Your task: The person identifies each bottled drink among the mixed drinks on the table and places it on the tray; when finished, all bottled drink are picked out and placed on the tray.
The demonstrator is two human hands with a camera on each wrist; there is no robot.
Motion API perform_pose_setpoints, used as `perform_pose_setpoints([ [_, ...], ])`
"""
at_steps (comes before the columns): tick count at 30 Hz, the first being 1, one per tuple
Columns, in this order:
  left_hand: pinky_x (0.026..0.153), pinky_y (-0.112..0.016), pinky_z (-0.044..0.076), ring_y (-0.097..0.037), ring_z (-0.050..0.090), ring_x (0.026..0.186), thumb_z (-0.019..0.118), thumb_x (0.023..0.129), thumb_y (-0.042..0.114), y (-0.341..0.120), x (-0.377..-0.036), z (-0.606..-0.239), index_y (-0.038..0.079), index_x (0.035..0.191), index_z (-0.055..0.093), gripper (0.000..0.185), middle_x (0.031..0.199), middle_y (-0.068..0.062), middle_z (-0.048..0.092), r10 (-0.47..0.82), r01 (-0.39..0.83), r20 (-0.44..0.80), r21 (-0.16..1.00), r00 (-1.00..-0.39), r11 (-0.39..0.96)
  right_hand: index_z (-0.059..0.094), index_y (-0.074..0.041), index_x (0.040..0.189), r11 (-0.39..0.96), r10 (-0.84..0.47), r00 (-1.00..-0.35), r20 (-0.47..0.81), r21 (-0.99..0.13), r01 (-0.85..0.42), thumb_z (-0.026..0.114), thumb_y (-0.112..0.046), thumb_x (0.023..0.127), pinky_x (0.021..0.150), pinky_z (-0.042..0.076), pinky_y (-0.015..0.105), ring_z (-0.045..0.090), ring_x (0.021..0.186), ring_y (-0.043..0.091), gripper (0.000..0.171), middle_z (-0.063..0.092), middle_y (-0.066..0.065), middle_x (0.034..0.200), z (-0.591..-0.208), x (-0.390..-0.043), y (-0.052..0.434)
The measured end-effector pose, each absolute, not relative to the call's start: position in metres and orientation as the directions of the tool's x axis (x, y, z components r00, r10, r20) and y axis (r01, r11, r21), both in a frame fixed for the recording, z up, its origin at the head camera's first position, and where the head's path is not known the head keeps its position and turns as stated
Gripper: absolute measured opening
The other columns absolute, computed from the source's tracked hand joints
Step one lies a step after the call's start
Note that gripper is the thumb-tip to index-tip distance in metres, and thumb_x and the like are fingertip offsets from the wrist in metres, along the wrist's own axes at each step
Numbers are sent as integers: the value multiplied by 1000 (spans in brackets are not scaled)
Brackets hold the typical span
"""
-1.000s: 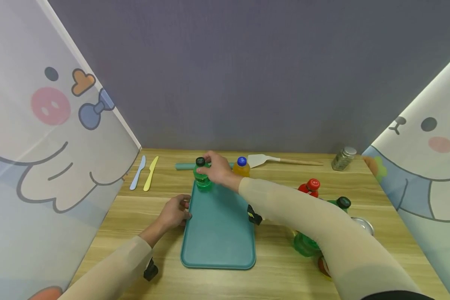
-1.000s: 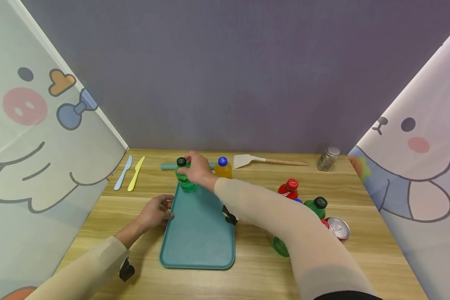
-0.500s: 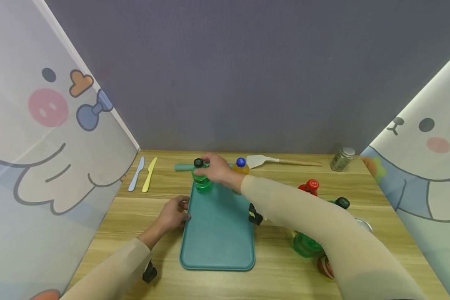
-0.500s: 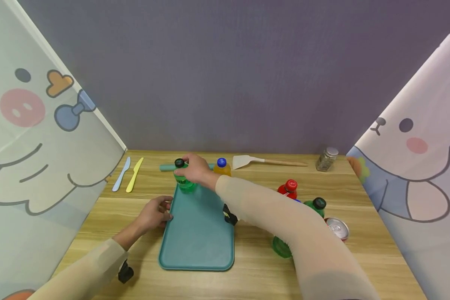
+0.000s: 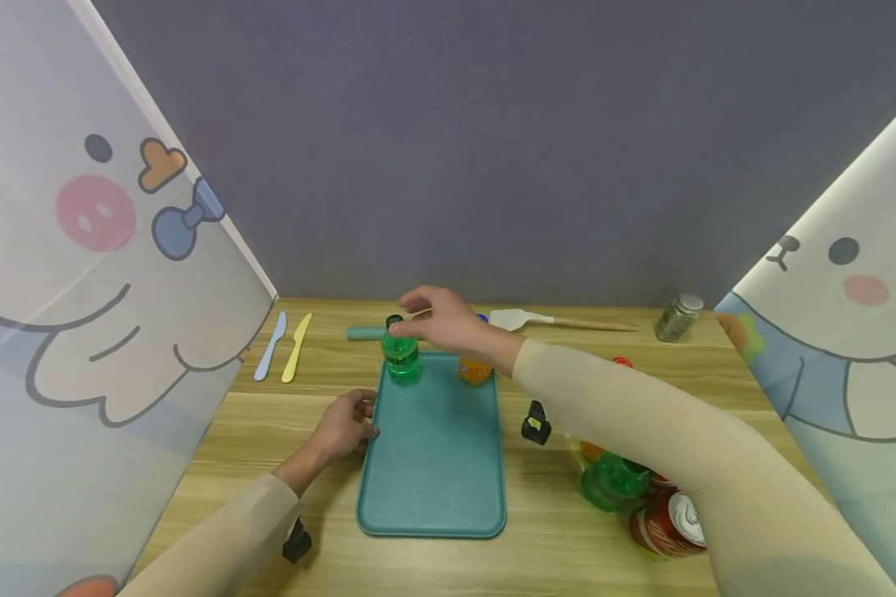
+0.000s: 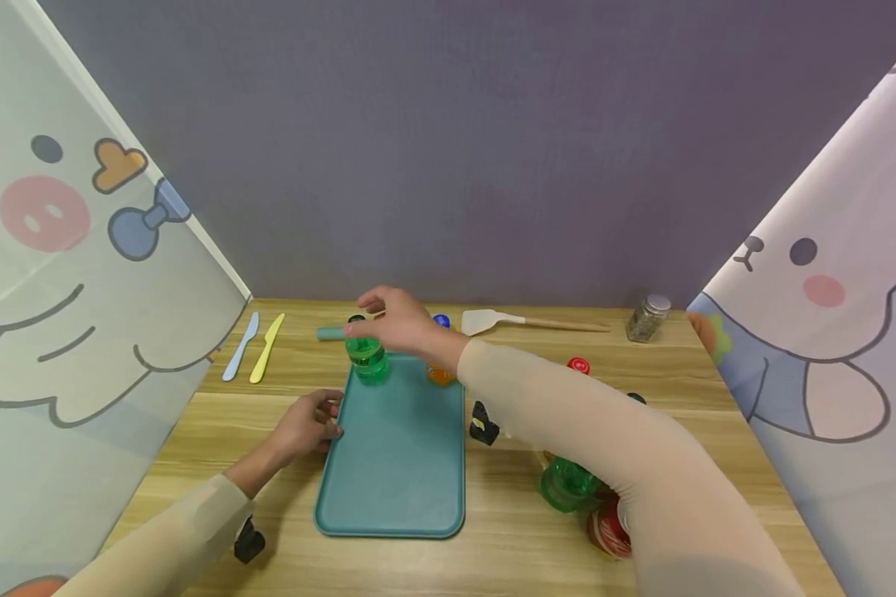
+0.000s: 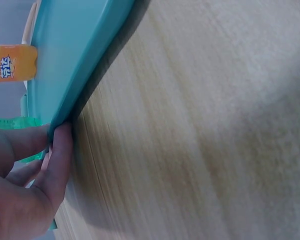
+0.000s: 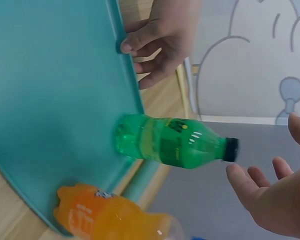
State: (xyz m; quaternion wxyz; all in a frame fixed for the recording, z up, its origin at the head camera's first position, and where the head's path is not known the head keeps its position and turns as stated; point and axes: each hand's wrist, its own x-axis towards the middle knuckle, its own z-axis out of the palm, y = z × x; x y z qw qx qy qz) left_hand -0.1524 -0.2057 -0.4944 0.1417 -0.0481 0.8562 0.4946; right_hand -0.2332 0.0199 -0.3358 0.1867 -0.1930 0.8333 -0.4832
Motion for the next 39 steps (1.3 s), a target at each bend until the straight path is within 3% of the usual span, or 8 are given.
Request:
perform_pose_setpoints([
  [11, 62, -39, 63, -24, 62, 89, 64, 85, -16, -207, -152, -497, -9, 144, 47, 62, 110, -20, 56, 63, -216, -281, 846, -958, 487, 59, -14, 136, 404, -513, -857, -47, -894, -193, 75, -30, 95, 100, 56, 45, 60, 124, 26, 47, 60, 5, 136, -297, -217, 97],
  [20, 62, -38, 63, -24, 62, 88, 65, 86, -15, -209, -153, -497, -8, 144, 47, 61, 111, -20, 56, 65, -218, -286, 841, -956, 495, 57, -15, 136, 457, -400, -916, -37, -874, -165, 73, -36, 96, 108, 50, 49, 58, 129, 23, 48, 59, 3, 137, -276, -194, 177],
  [24, 61, -38, 63, -24, 62, 88, 66, 86, -14, -208, -154, -497, -8, 144, 48, 61, 110, -19, 57, 65, -217, -288, 834, -955, 508, 57, -15, 135, 534, -338, -941, -24, -828, -170, 71, -40, 97, 104, 53, 36, 61, 125, 19, 48, 62, 3, 135, -275, -179, 206],
  [28, 62, -38, 63, -24, 62, 88, 67, 86, -14, -208, -154, -498, -7, 144, 48, 62, 111, -19, 57, 62, -222, -295, 828, -954, 515, 57, -14, 135, 578, -315, -949, -25, -798, -170, 68, -40, 98, 92, 55, 21, 61, 119, 12, 47, 63, 4, 133, -283, -163, 230],
  [35, 62, -37, 63, -24, 62, 89, 67, 85, -13, -208, -155, -499, -8, 144, 48, 62, 111, -19, 57, 60, -224, -294, 830, -954, 510, 57, -11, 134, 582, -290, -957, -3, -794, -174, 68, -30, 100, 87, 57, 19, 61, 114, 0, 40, 62, 6, 132, -298, -134, 263],
  [39, 62, -36, 63, -24, 62, 89, 67, 85, -14, -209, -155, -499, -6, 144, 48, 62, 111, -18, 57, 53, -231, -298, 830, -953, 508, 57, -15, 135, 623, -257, -966, -1, -764, -165, 68, -30, 100, 86, 55, 15, 59, 114, -6, 40, 61, 0, 135, -307, -118, 283],
])
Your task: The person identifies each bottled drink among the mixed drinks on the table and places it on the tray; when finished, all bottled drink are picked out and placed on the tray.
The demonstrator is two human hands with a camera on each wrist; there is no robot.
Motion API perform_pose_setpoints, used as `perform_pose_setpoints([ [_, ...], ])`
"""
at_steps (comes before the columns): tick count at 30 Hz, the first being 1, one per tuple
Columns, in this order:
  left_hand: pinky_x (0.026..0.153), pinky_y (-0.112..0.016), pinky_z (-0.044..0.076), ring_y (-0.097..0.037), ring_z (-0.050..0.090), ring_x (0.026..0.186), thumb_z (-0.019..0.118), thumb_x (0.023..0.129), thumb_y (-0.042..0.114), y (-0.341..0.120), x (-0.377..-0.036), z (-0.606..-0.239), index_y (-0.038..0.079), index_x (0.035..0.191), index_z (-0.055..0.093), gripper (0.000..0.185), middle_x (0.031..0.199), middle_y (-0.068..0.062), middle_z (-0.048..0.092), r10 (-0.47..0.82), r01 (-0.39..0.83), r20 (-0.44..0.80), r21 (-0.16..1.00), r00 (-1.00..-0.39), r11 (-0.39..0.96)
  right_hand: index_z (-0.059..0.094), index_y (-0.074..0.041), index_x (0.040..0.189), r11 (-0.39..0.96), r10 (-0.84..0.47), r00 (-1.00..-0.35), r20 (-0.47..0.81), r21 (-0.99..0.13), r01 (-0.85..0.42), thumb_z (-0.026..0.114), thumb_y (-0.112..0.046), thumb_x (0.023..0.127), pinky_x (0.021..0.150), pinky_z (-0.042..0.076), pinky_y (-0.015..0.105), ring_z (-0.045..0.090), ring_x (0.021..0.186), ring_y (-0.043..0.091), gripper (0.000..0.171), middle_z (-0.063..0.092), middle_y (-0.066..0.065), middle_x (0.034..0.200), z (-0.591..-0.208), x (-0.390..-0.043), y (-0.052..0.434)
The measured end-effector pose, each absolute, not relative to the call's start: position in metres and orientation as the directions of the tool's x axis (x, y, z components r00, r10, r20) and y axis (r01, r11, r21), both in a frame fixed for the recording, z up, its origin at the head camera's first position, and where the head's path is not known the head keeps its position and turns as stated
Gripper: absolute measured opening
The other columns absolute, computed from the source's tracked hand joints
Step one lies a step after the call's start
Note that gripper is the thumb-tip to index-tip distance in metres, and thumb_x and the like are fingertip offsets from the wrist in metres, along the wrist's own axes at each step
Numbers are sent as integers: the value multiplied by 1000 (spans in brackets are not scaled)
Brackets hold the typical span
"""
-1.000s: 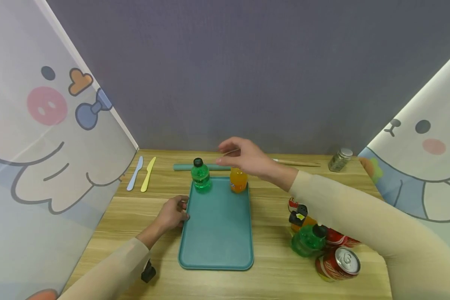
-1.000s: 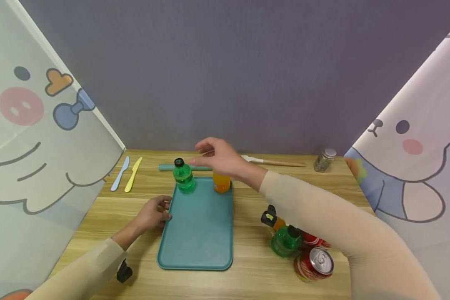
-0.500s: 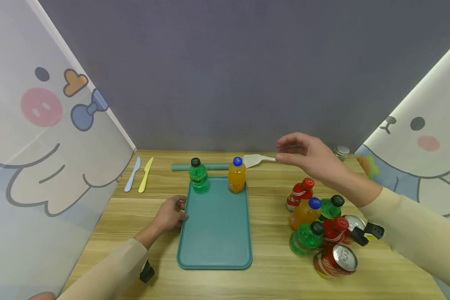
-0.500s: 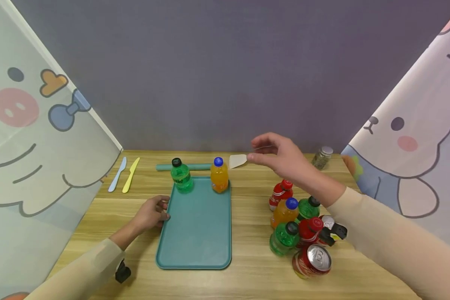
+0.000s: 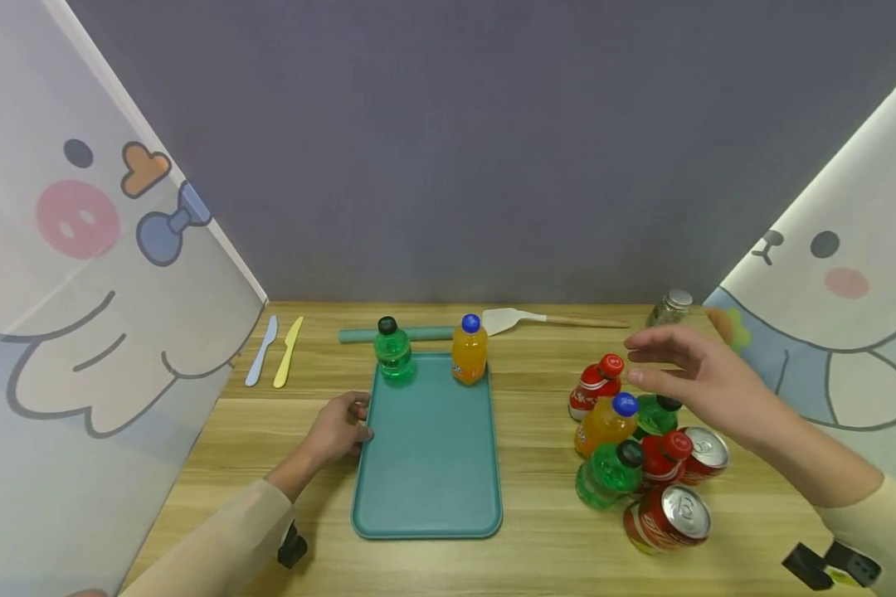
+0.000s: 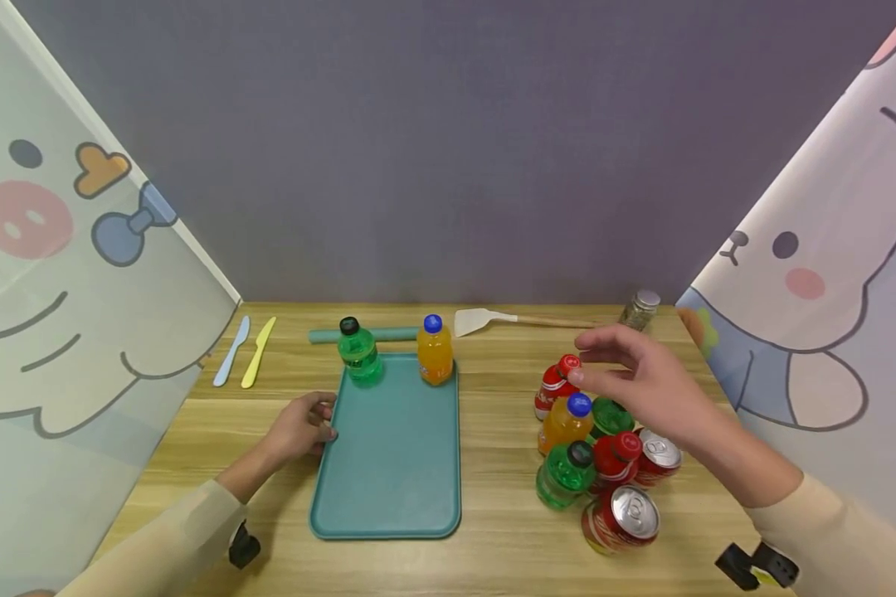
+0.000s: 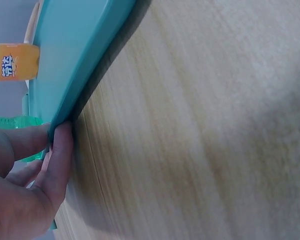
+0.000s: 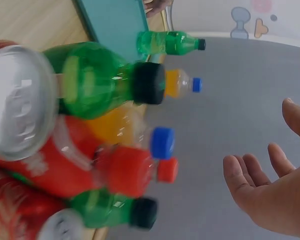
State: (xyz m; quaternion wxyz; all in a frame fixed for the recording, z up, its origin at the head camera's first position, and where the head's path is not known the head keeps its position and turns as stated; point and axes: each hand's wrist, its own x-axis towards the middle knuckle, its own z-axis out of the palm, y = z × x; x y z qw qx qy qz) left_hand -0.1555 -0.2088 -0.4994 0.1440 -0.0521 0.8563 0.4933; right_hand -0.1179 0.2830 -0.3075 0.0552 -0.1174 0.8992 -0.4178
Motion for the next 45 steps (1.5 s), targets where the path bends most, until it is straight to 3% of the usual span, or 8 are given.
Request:
perform_pose_setpoints([
  [8, 62, -36, 63, -25, 62, 89, 67, 86, -13, -209, -154, -498, -7, 144, 48, 62, 112, -19, 57, 46, -230, -294, 828, -955, 512, 55, -8, 135, 646, -182, -983, 36, -749, -147, 72, -19, 97, 81, 52, 10, 60, 106, -13, 44, 61, -22, 122, -333, -108, 326],
  [14, 62, -37, 63, -24, 62, 89, 67, 86, -13, -209, -153, -498, -8, 144, 48, 61, 112, -19, 57, 59, -220, -289, 833, -956, 508, 52, -3, 140, 681, -156, -988, -23, -726, -91, 74, -22, 96, 80, 49, 8, 54, 106, -17, 53, 58, -25, 121, -351, -113, 350],
  [25, 62, -37, 63, -24, 62, 88, 67, 86, -14, -207, -153, -499, -8, 144, 48, 61, 111, -19, 57, 61, -219, -287, 836, -956, 503, 45, 2, 147, 662, -231, -961, -149, -748, -43, 70, -24, 99, 82, 55, 17, 50, 109, -19, 60, 49, 27, 148, -379, -117, 368],
  [27, 62, -36, 63, -24, 62, 88, 67, 86, -13, -207, -153, -499, -7, 144, 48, 61, 110, -18, 57, 54, -225, -290, 836, -956, 500, 46, 3, 147, 650, -250, -957, -145, -758, -55, 70, -22, 99, 83, 56, 18, 56, 112, -11, 60, 49, 29, 148, -381, -118, 368],
  [33, 62, -37, 63, -24, 62, 89, 67, 86, -14, -208, -154, -499, -7, 144, 48, 61, 112, -18, 56, 53, -229, -293, 836, -955, 499, 47, 5, 146, 632, -326, -937, -123, -766, -119, 69, -17, 98, 81, 60, 23, 61, 121, 48, 57, 50, 32, 145, -386, -120, 368],
  [35, 62, -37, 63, -24, 62, 90, 67, 86, -14, -208, -153, -499, -7, 144, 48, 61, 112, -19, 56, 55, -230, -296, 834, -953, 501, 50, 4, 144, 629, -339, -933, -117, -766, -133, 70, -17, 98, 80, 61, 25, 64, 119, 43, 55, 51, 31, 144, -388, -121, 369],
  [41, 63, -37, 63, -24, 61, 90, 67, 87, -14, -208, -153, -499, -7, 144, 47, 61, 111, -18, 56, 58, -229, -300, 828, -952, 512, 57, 3, 138, 631, -347, -932, -104, -761, -150, 73, -19, 96, 79, 62, 26, 65, 107, -4, 49, 58, 27, 136, -392, -124, 370],
  [45, 63, -37, 63, -24, 61, 90, 67, 86, -13, -208, -153, -499, -8, 143, 48, 61, 111, -18, 56, 57, -225, -296, 826, -954, 516, 60, -1, 134, 652, -328, -938, -109, -745, -142, 75, -22, 95, 78, 62, 26, 62, 105, -8, 47, 62, 23, 132, -394, -127, 370],
])
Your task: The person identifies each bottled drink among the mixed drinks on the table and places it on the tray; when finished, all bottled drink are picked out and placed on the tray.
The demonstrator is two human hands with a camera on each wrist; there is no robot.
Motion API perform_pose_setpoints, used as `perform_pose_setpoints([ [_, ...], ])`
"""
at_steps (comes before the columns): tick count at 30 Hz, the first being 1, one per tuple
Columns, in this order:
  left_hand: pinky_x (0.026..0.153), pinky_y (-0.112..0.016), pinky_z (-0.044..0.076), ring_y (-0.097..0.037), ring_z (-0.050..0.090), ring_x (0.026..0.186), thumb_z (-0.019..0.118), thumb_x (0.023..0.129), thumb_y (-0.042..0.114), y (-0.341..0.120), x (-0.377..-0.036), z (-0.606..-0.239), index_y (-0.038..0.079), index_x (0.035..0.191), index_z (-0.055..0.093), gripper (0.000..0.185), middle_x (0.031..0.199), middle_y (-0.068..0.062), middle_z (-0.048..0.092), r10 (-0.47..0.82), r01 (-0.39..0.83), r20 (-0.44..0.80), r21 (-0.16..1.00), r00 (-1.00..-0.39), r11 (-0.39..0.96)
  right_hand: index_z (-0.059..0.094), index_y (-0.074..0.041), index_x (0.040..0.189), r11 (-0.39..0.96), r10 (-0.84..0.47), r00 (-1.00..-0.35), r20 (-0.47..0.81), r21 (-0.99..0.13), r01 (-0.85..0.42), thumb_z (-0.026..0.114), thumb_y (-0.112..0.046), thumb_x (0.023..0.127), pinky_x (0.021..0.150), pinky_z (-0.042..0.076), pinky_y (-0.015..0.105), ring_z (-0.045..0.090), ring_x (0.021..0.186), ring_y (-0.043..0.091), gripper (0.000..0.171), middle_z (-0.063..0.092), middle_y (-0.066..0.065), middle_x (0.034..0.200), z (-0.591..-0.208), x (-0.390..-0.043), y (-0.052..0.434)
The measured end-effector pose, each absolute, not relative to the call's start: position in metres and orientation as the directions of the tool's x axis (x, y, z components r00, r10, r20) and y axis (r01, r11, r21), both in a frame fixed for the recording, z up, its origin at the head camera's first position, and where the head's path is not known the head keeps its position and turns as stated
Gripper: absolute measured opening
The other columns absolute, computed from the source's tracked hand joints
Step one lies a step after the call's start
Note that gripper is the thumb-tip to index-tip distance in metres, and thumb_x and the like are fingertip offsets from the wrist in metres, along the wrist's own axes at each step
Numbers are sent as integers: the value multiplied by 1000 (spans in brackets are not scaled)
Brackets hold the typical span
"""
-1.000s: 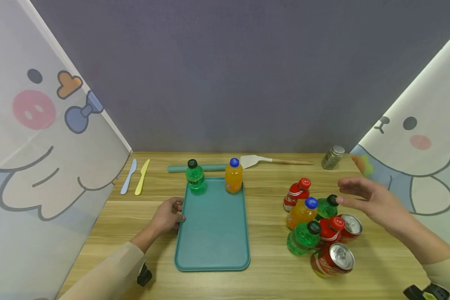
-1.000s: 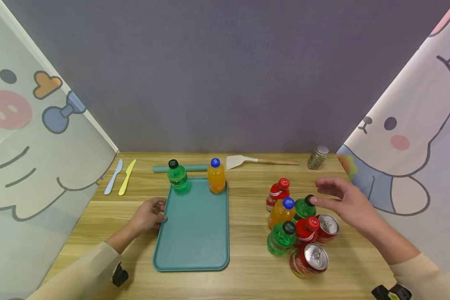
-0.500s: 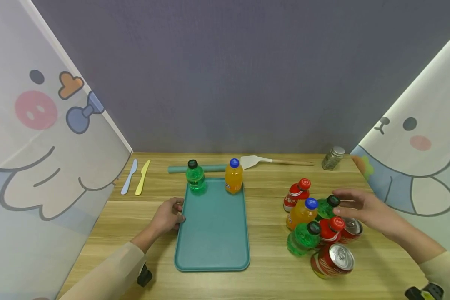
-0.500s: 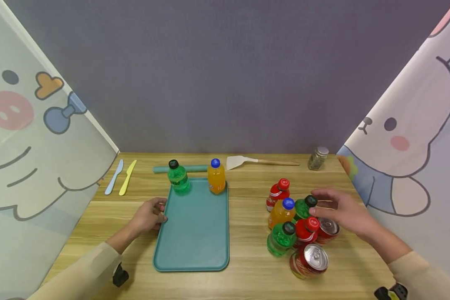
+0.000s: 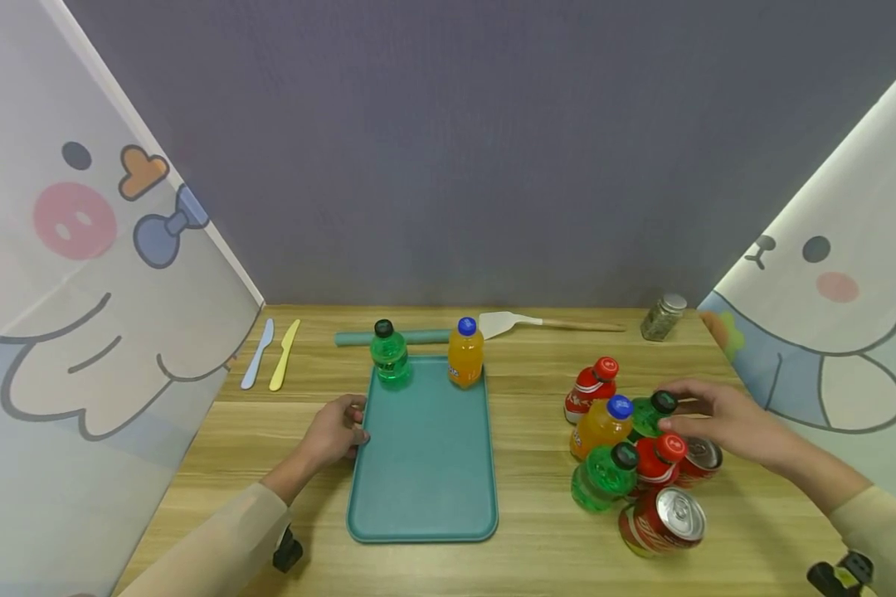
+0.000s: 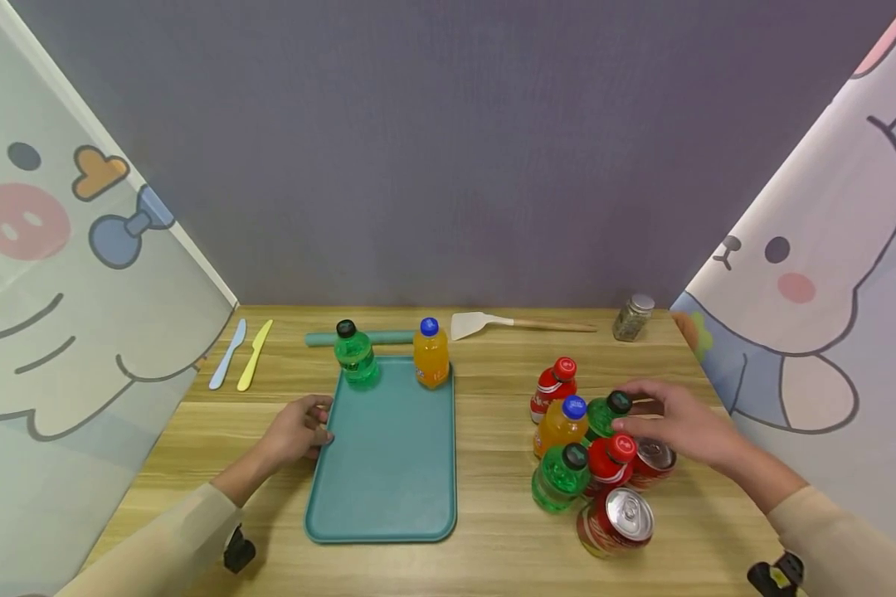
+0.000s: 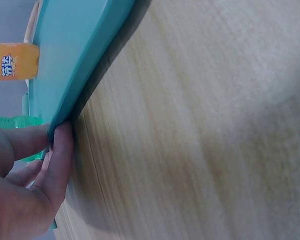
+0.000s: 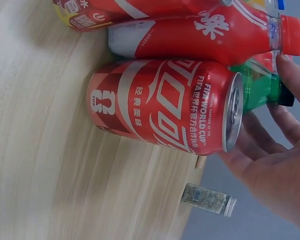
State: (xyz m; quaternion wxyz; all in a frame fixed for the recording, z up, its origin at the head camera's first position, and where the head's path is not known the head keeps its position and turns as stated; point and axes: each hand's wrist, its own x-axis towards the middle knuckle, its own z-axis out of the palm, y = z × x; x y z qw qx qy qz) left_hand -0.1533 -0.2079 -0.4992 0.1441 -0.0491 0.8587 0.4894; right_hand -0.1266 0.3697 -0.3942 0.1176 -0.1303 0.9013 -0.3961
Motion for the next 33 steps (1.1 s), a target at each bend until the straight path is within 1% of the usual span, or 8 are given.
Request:
perform_pose_setpoints([
  [4, 61, -37, 62, -24, 61, 87, 67, 84, -14, -208, -152, -499, -8, 143, 48, 62, 110, -19, 57, 59, -220, -288, 833, -956, 508, 62, -2, 129, 679, -319, -943, -98, -717, -155, 75, -23, 94, 76, 61, 26, 65, 103, -2, 43, 65, 19, 127, -395, -129, 368],
  [7, 60, -38, 62, -24, 60, 85, 67, 84, -15, -207, -151, -500, -8, 142, 49, 62, 109, -19, 56, 64, -216, -283, 841, -957, 497, 63, -2, 124, 674, -321, -944, -82, -720, -167, 75, -21, 94, 75, 62, 26, 67, 102, 3, 37, 66, 18, 123, -397, -129, 367],
  [15, 60, -37, 62, -23, 59, 84, 66, 84, -15, -206, -152, -500, -7, 142, 49, 61, 107, -16, 55, 55, -231, -295, 840, -954, 491, 66, -4, 118, 673, -315, -948, -44, -715, -190, 77, -20, 93, 74, 62, 26, 65, 99, -1, 31, 67, 14, 118, -398, -131, 367],
  [21, 60, -38, 62, -23, 60, 85, 66, 84, -15, -206, -154, -498, -8, 143, 48, 62, 108, -17, 55, 57, -228, -293, 838, -954, 495, 65, -1, 121, 606, -283, -956, -79, -787, -115, 77, -15, 93, 75, 63, 31, 68, 101, 1, 33, 65, 11, 120, -400, -131, 370],
  [24, 61, -38, 62, -23, 60, 85, 66, 84, -15, -207, -153, -499, -8, 143, 48, 62, 108, -18, 55, 61, -226, -295, 836, -954, 500, 65, -3, 123, 620, -257, -962, -89, -779, -93, 76, -19, 94, 76, 62, 29, 66, 102, -3, 35, 65, 2, 122, -396, -130, 372],
  [27, 61, -37, 62, -23, 60, 86, 66, 85, -14, -206, -153, -498, -7, 143, 48, 62, 108, -17, 55, 56, -234, -300, 835, -952, 498, 64, -5, 126, 658, -221, -971, -94, -749, -77, 75, -26, 95, 78, 59, 24, 64, 102, -6, 38, 66, -6, 120, -387, -129, 373],
  [30, 61, -37, 63, -23, 59, 85, 66, 85, -14, -206, -153, -498, -7, 143, 48, 61, 108, -17, 55, 56, -233, -300, 835, -952, 498, 62, -5, 127, 670, -198, -976, -89, -739, -68, 73, -26, 97, 78, 56, 21, 64, 102, -6, 39, 69, -7, 116, -377, -129, 375],
  [33, 61, -37, 62, -23, 59, 85, 66, 86, -14, -206, -154, -498, -7, 144, 47, 61, 108, -16, 55, 55, -233, -299, 835, -953, 499, 58, -2, 129, 651, -205, -976, -77, -755, -77, 68, -21, 100, 77, 57, 21, 64, 101, -5, 36, 71, -6, 112, -366, -129, 378],
])
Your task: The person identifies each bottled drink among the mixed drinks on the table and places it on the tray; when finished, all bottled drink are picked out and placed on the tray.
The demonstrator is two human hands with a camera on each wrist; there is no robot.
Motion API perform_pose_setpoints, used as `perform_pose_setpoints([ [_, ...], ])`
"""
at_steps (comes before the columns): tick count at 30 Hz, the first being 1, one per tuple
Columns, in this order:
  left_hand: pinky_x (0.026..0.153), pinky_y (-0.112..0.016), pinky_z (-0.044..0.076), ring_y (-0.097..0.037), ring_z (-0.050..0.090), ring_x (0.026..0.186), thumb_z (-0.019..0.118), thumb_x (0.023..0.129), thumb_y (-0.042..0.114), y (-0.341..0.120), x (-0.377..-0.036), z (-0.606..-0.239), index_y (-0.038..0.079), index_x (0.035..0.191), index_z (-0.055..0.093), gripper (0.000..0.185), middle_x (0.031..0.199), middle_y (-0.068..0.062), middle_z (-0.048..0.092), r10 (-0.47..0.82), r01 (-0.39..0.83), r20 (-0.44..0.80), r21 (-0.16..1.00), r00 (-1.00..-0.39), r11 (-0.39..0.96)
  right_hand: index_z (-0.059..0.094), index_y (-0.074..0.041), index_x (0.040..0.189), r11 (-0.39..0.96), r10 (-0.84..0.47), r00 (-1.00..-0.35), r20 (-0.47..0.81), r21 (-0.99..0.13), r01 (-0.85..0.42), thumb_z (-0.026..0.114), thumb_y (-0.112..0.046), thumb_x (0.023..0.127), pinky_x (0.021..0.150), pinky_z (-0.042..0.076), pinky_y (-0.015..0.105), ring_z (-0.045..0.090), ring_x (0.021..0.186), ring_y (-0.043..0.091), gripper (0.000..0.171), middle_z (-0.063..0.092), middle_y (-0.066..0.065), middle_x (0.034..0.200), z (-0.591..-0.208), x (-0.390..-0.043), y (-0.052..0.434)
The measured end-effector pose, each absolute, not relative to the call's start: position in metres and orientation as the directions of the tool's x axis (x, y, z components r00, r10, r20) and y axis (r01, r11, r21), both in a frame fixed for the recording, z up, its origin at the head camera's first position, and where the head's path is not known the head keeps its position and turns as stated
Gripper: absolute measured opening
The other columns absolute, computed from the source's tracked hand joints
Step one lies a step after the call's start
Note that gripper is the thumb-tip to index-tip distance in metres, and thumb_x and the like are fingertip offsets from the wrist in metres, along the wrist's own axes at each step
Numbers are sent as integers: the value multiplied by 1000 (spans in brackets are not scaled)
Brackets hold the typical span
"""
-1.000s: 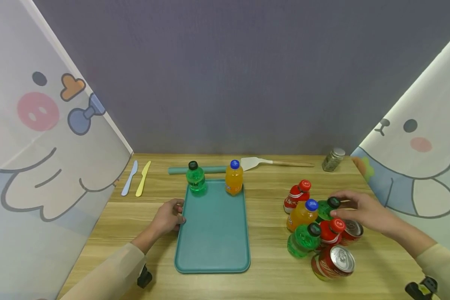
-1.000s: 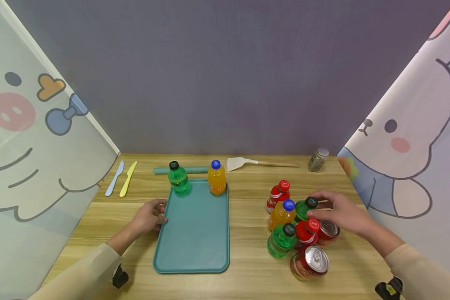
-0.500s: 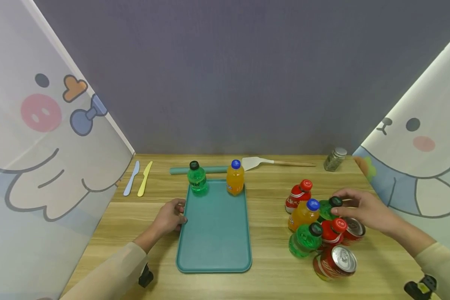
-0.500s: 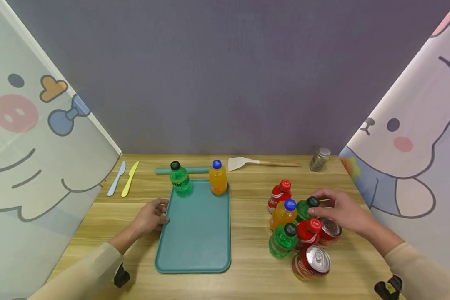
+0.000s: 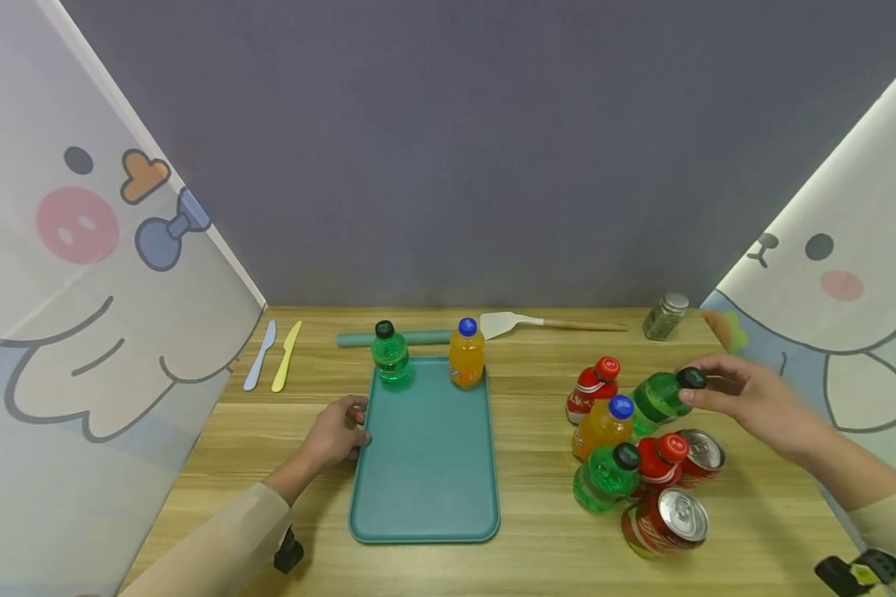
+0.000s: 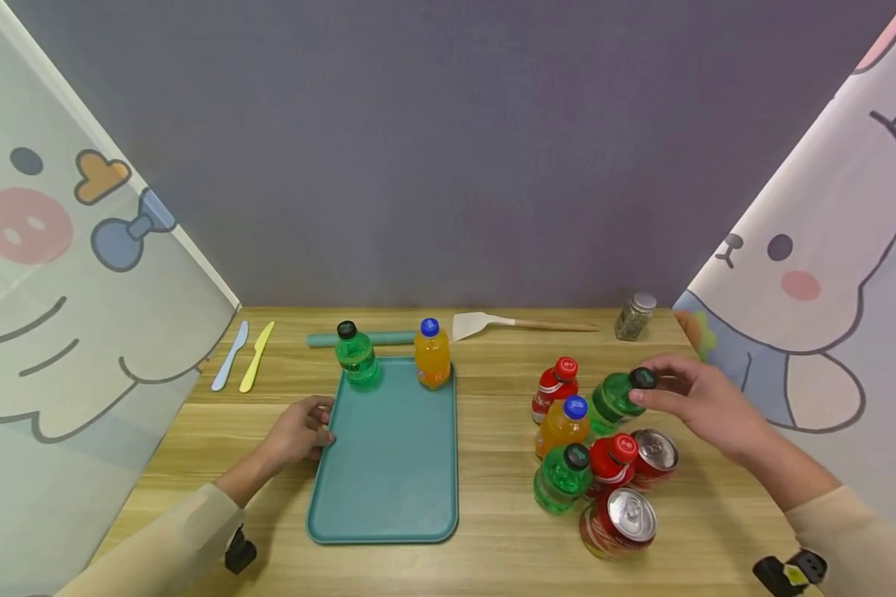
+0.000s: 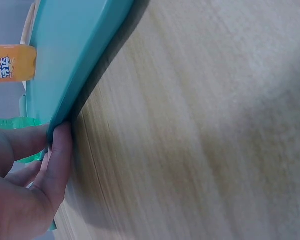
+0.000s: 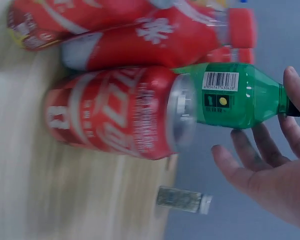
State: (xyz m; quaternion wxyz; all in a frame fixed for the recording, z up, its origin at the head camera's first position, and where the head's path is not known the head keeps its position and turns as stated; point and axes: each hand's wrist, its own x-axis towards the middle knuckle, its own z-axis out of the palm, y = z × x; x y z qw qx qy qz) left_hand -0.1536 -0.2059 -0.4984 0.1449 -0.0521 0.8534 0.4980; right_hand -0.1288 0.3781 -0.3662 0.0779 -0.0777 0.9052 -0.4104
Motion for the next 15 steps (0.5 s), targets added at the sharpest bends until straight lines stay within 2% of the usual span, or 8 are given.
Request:
perform_pose_setpoints([
  [8, 61, -37, 62, -23, 58, 85, 65, 86, -14, -206, -152, -497, -8, 144, 47, 61, 108, -17, 54, 60, -234, -301, 837, -952, 495, 54, -6, 127, 492, -216, -974, -71, -870, -45, 57, -6, 104, 79, 62, 24, 72, 98, 9, 23, 68, -8, 113, -336, -130, 381],
  [11, 61, -38, 62, -23, 59, 87, 65, 86, -14, -206, -151, -495, -8, 144, 47, 61, 109, -17, 54, 58, -237, -304, 836, -951, 496, 55, -6, 126, 521, -167, -985, -38, -852, -55, 59, -8, 103, 77, 61, 23, 71, 96, 5, 23, 65, -16, 114, -324, -130, 377],
  [15, 62, -38, 63, -23, 59, 88, 65, 86, -14, -205, -150, -494, -8, 143, 47, 61, 110, -18, 54, 62, -233, -302, 836, -951, 497, 55, -7, 126, 548, -128, -992, 9, -833, -78, 63, -9, 102, 73, 61, 21, 69, 95, 1, 26, 64, -18, 113, -305, -131, 370],
])
